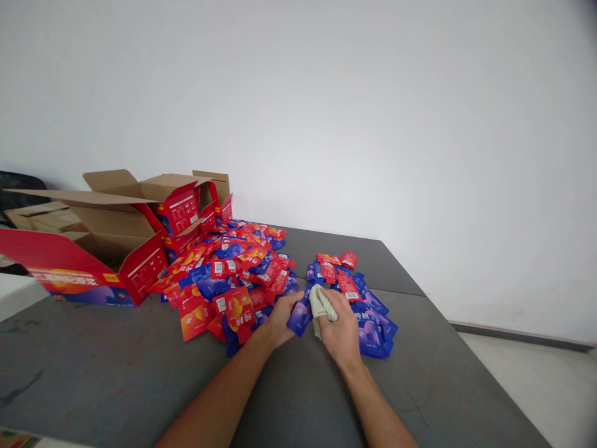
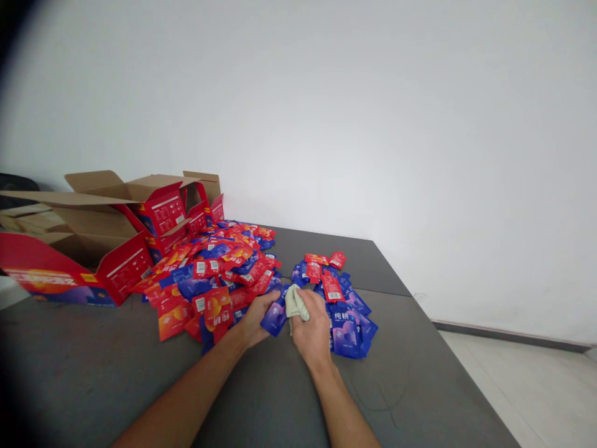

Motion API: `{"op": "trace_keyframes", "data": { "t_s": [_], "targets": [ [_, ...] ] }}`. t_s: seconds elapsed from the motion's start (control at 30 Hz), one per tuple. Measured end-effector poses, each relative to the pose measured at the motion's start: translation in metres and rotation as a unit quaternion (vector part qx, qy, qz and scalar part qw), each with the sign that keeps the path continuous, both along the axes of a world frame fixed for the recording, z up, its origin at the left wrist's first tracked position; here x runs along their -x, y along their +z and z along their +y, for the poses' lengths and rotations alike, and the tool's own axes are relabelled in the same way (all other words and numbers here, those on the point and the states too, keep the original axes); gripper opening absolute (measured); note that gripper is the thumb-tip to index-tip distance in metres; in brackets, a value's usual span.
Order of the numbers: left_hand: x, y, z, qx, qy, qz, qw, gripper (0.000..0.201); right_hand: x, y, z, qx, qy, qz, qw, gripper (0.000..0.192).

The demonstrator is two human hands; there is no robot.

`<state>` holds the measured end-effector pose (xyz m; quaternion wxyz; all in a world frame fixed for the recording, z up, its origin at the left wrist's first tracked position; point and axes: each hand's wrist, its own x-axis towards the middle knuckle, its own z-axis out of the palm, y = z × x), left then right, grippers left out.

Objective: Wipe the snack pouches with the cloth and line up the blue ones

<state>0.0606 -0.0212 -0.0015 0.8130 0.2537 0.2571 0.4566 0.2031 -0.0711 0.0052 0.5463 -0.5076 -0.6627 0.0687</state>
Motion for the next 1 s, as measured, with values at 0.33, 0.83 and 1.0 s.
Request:
{"op": "trace_keyframes", "data": {
  "t_s": [0.33, 0.83, 1.0],
  "targets": [
    [0.000, 0.000, -0.001, -0.002, -0.059, -0.024, 0.998, 0.031, 0.005, -0.003, -0.002, 0.024, 0.085, -0.058, 0.994, 0.055],
    [0.017, -0.020, 0.026, -0.318, 0.183, 0.427, 0.826, 0.049, 0.007, -0.008, -0.001, 0.087, 0.099, -0.071, 0.989, 0.056],
    [0.026, -0.019, 0.028, -0.433, 0.209, 0.636, 0.603, 0.054, -0.007, -0.012, 0.010, 0.101, -0.009, -0.060, 0.993, 0.046]
  ]
}}
